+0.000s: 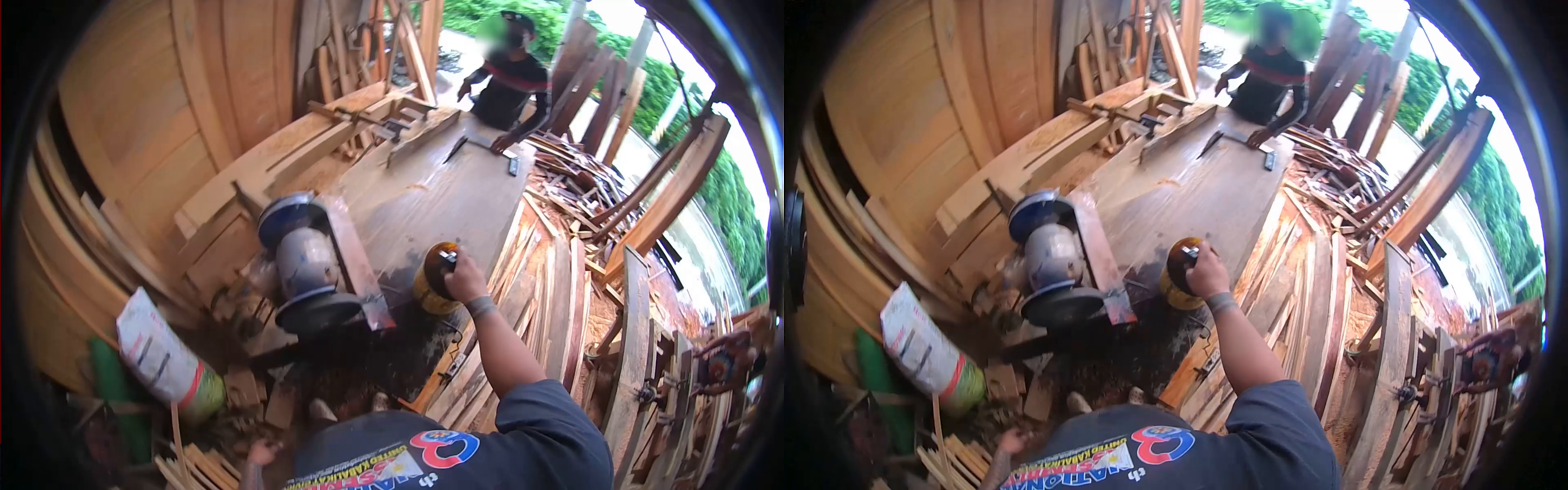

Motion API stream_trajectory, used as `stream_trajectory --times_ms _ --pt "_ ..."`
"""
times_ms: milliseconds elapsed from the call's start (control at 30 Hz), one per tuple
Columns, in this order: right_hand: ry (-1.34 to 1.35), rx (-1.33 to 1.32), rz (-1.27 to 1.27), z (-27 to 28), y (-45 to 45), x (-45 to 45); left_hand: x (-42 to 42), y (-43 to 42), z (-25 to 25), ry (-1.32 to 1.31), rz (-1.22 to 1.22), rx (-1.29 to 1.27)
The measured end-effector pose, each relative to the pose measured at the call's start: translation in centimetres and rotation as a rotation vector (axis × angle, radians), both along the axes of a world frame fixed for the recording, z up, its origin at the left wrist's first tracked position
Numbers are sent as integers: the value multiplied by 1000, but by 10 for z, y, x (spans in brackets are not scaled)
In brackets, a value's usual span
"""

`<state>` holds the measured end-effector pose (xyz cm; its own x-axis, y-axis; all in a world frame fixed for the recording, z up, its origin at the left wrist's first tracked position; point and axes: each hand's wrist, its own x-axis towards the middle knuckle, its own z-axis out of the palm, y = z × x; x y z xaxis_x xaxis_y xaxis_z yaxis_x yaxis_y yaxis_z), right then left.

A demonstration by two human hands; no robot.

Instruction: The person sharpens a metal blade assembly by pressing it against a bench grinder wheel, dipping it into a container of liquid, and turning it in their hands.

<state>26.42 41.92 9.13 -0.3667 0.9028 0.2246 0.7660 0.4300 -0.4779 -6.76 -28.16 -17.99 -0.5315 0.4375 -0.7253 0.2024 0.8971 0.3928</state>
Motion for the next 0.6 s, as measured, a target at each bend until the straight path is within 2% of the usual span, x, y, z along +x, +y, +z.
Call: stream_trajectory --times_ms 33,67,133,167,200,267,300,333,400,433,467,533,567,600 --pt "58 47 20 -20 5 0 5 5 9 2 5 22" --pt "-62 -62 71 -25 7 3 8 16 25 -73 3 42" --pt "-290 -256 149 -21 21 2 14 29 45 -42 -55 -65" --pt "-257 -217 125 -8 11 1 9 32 41 -23 -73 -72" --pt "-102 -85 84 -1 2 -3 4 37 35 -5 -88 -75" --pt "197 159 0 -2 -17 -5 5 43 34 -74 44 -36" --pt "213 172 -20 -10 -18 -7 6 52 44 -129 127 -37" --pt "86 50 7 -14 -15 -2 6 59 51 -179 204 -37" --pt "-153 -185 71 1 -12 -7 7 66 51 -105 33 -73" --pt "-103 -215 61 11 -16 -4 8 69 53 -39 -77 -65" --pt "39 -104 50 8 -14 -7 12 74 55 23 -179 -57" --pt "312 96 18 -8 -20 -1 21 75 62 -69 -51 -49" --pt "295 58 -6 0 -25 -3 21 74 54 -89 -39 -19" --pt "158 -35 36 -2 -16 2 17 78 40 -105 -36 21"
